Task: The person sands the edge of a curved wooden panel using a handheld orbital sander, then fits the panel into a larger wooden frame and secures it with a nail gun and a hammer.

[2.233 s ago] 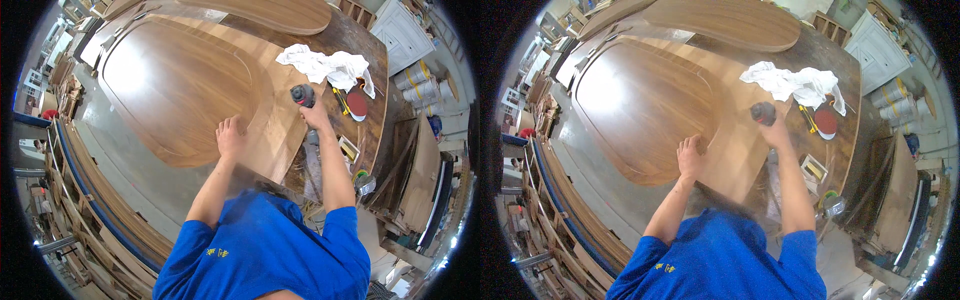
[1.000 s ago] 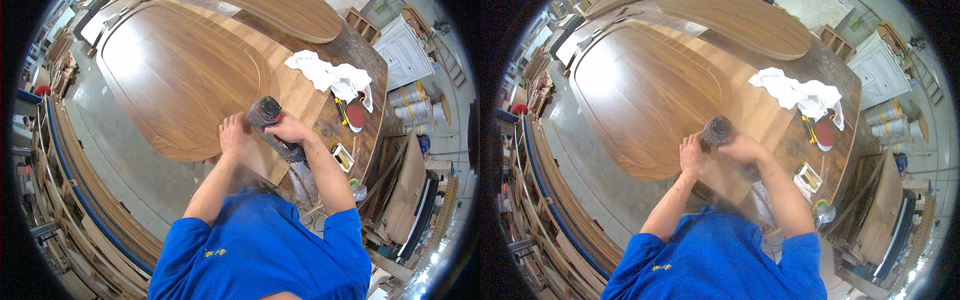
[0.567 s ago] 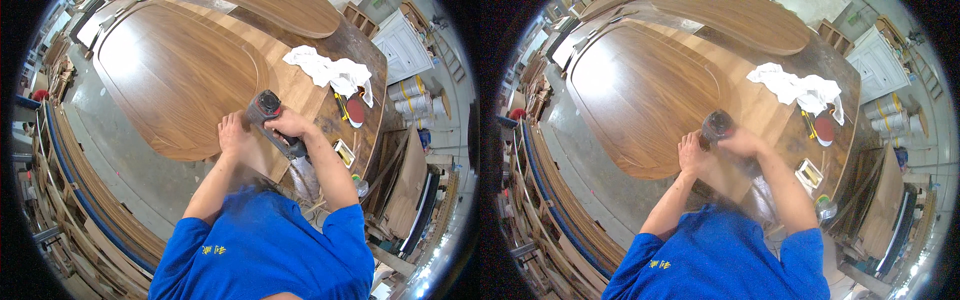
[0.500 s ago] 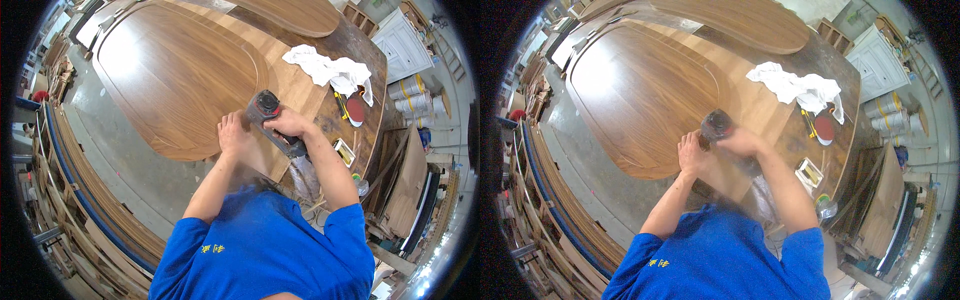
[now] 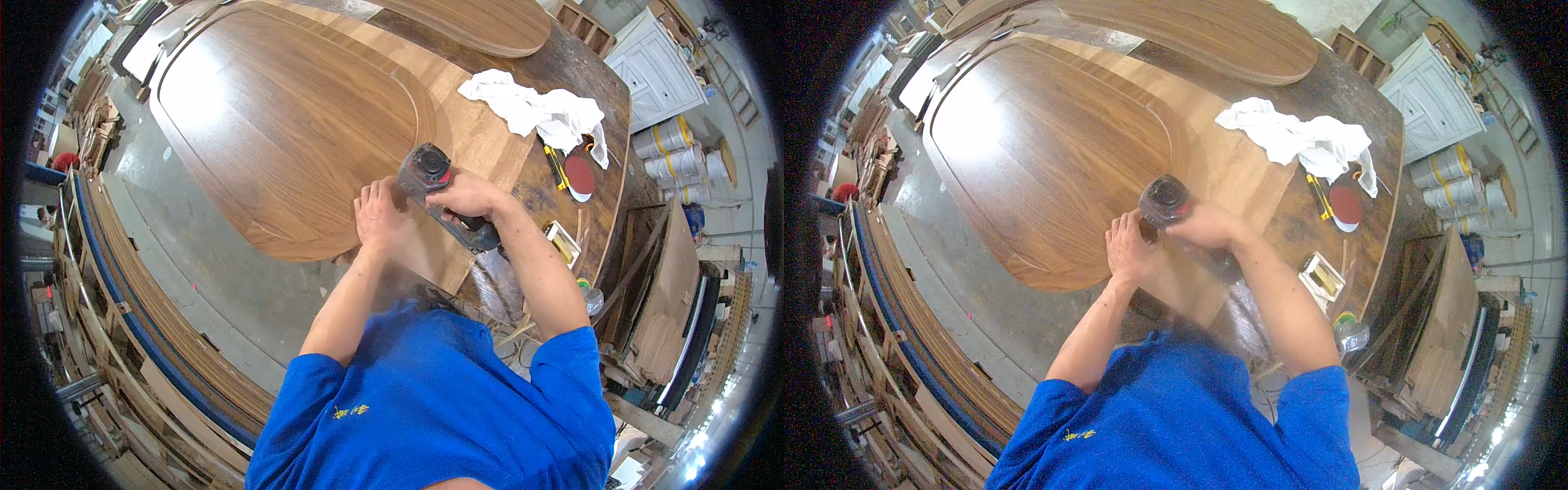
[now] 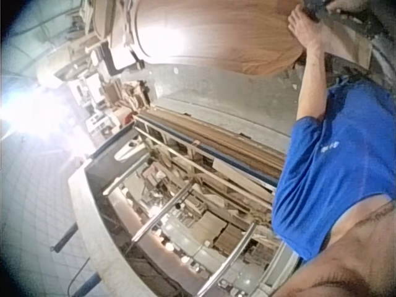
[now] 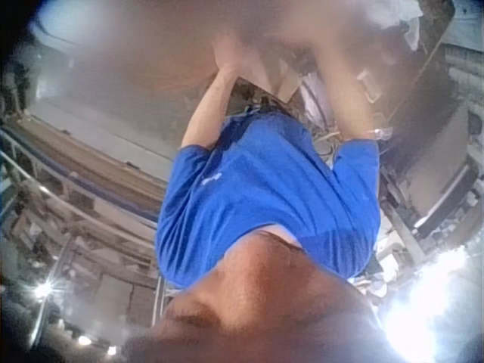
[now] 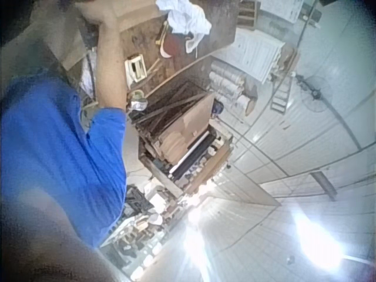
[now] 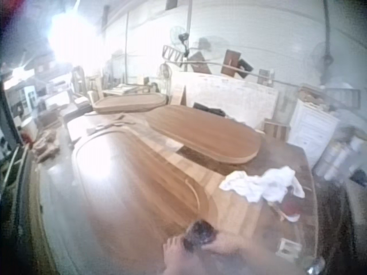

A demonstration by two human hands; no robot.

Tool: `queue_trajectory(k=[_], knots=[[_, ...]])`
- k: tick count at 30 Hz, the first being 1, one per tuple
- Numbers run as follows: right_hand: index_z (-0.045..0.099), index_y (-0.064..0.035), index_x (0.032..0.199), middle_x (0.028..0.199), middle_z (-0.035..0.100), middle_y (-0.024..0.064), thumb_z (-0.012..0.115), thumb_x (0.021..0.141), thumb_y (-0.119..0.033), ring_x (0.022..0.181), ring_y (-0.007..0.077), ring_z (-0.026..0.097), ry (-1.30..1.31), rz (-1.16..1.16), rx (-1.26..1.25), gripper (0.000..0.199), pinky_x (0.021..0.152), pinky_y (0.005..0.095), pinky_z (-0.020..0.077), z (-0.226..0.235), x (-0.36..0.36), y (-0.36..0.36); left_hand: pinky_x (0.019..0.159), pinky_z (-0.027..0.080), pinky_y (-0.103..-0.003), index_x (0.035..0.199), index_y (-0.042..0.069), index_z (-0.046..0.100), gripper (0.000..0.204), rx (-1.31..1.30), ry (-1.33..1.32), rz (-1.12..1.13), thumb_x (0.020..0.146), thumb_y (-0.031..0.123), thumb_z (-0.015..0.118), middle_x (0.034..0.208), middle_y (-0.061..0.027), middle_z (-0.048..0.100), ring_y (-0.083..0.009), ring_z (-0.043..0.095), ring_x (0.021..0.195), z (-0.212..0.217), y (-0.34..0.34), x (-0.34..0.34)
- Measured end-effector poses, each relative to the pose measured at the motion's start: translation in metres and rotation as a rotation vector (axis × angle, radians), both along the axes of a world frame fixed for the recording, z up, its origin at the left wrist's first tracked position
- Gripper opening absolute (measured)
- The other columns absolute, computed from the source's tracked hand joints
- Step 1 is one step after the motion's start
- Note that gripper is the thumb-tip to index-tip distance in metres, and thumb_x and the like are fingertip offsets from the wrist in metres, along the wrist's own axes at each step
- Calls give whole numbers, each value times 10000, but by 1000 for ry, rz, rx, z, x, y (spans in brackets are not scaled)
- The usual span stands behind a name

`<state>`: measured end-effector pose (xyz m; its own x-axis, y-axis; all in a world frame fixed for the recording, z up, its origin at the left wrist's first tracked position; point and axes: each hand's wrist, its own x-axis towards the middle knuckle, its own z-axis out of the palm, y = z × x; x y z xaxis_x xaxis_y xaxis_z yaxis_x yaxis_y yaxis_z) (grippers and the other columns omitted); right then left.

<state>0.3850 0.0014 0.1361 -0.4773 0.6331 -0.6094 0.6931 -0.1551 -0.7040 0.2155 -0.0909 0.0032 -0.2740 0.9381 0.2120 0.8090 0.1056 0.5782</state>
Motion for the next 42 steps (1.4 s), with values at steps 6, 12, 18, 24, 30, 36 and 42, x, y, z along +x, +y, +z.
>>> queue_trajectory(k=[6,12,18,24,30,36,42], knots=[[710,-26,1078,832,725,112,741,905,-283,678,190,688,-82,87,53,311,643,353,565,-13,3,4,1049,433,-456,1325,130,595,585,-35,-39,-12,775,223,771,1262,-58,654,-279,566,1265,3,1,5],[643,-26,1350,1033,770,165,790,855,-308,886,261,739,-3,-120,79,589,805,404,595,-4,26,0,1038,441,-464,1360,135,580,636,-39,-70,8,767,226,787,1268,-58,659,-288,578,1251,3,1,3],[456,-80,1556,1278,691,247,790,832,-287,1171,365,691,-6,-331,461,824,993,463,555,-49,63,2,1032,450,-464,1408,144,557,685,-19,51,-49,785,289,803,1291,-63,642,-296,572,1251,-4,1,-2],[338,-201,1640,1514,448,259,759,860,-183,1384,444,508,-212,-507,611,887,1144,461,472,-112,86,-34,1055,450,-474,1375,138,603,644,-167,143,-60,796,329,811,1296,-122,602,-337,541,1273,7,17,7],[397,-251,1603,1520,481,212,755,885,-187,1365,429,536,-37,-568,749,805,1136,472,483,-118,98,-46,1106,436,-478,1343,100,616,629,-156,168,-79,795,331,819,1306,-143,595,-352,531,1289,0,18,5],[394,-240,1594,1548,469,205,778,873,-189,1403,423,508,-58,-610,697,818,1162,488,458,-111,100,-43,1080,452,-491,1310,66,615,591,-181,205,-82,825,348,800,1281,-154,594,-379,544,1258,11,46,23],[432,-202,1554,1520,507,207,781,869,-175,1410,420,496,-45,-634,669,769,1158,479,454,-100,97,-36,1130,408,-509,1420,52,566,720,-273,157,61,838,428,763,1405,-202,537,-394,481,1357,8,113,61]])
